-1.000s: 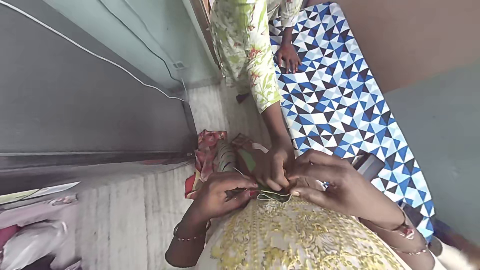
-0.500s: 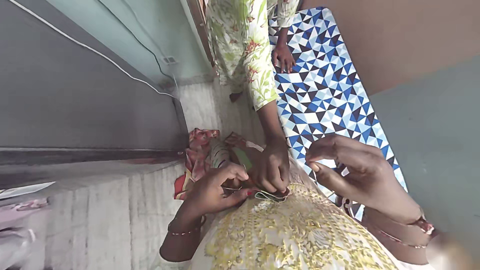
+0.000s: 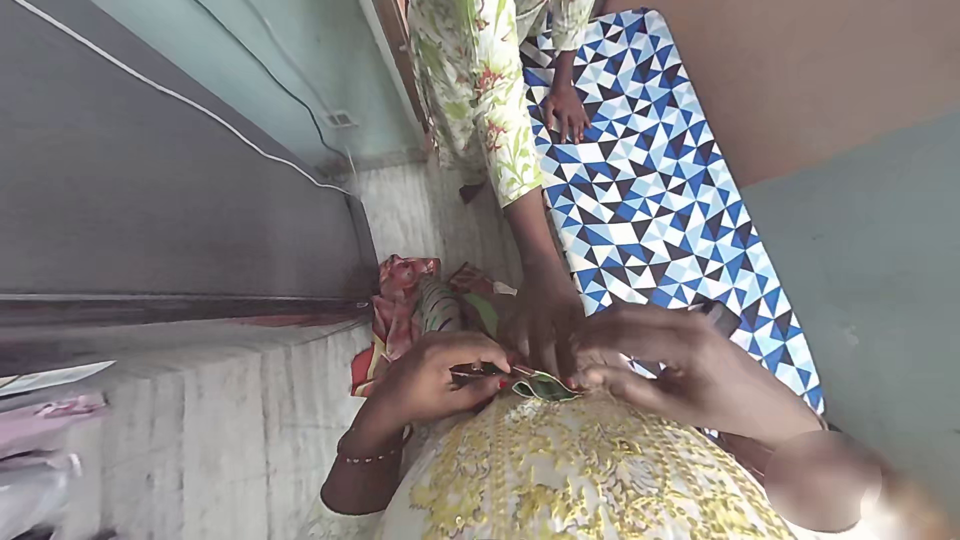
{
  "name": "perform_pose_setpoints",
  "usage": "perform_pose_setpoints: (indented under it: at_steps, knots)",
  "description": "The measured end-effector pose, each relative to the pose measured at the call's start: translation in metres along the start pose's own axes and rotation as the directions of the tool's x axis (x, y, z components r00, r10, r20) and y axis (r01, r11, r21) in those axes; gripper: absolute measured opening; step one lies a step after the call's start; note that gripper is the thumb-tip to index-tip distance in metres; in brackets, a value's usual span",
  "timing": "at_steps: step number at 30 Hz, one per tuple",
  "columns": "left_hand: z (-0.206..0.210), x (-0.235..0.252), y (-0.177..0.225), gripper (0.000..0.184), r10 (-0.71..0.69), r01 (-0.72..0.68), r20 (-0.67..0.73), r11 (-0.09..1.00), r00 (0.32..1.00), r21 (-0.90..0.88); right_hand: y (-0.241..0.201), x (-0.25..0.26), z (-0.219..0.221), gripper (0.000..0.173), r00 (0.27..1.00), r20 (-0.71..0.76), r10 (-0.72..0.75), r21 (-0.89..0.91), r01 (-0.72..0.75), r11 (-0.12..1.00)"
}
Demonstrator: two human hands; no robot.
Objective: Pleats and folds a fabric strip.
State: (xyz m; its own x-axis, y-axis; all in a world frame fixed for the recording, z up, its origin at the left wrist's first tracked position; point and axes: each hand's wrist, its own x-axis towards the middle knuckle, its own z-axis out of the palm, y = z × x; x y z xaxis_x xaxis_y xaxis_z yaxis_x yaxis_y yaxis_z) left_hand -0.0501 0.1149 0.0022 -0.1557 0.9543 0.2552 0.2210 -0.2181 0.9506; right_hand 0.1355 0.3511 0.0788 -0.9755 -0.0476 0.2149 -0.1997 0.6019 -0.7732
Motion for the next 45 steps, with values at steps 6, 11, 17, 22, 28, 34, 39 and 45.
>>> perform_pose_setpoints:
  at_steps: [6,11,17,22,28,34,39,45]
  knots:
    - [0.002,0.005,-0.003,0.026,-0.033,0.033,0.0,0.999,0.999,-0.023,0.0,0.015,0.018,0.022,0.983,0.183,0.009,-0.106,0.011,0.994]
    - [-0.001,0.007,-0.005,0.029,-0.017,0.017,0.003,1.0,1.0,-0.002,0.013,0.022,0.005,0.017,0.991,0.121,0.059,0.044,-0.065,0.997]
    - [-0.007,0.009,0.0,0.037,-0.036,0.033,0.026,0.994,0.999,0.109,0.021,0.022,-0.002,0.023,0.962,0.037,0.27,0.175,-0.272,0.946]
    - [-0.015,0.01,0.002,0.034,-0.034,0.023,0.082,0.99,0.996,0.138,0.025,0.032,-0.01,0.019,0.944,-0.054,0.327,0.125,-0.318,0.94]
    - [-0.036,0.0,-0.003,0.036,0.01,-0.029,0.202,0.996,0.979,0.09,0.042,0.043,-0.029,0.017,0.961,-0.144,0.238,0.009,-0.239,0.971]
    - [-0.054,-0.004,0.002,0.03,0.027,-0.062,0.288,0.992,0.957,0.112,0.044,0.059,-0.046,0.021,0.95,-0.055,0.306,0.004,-0.307,0.952]
    - [-0.055,0.004,0.008,0.028,0.051,-0.09,0.341,0.991,0.939,0.099,0.048,0.068,-0.057,0.033,0.94,0.064,0.335,0.032,-0.338,0.941]
    - [-0.069,0.007,0.017,0.039,-0.001,-0.058,0.325,0.983,0.946,0.172,0.045,0.08,-0.069,0.04,0.893,0.226,0.389,-0.099,-0.376,0.921]
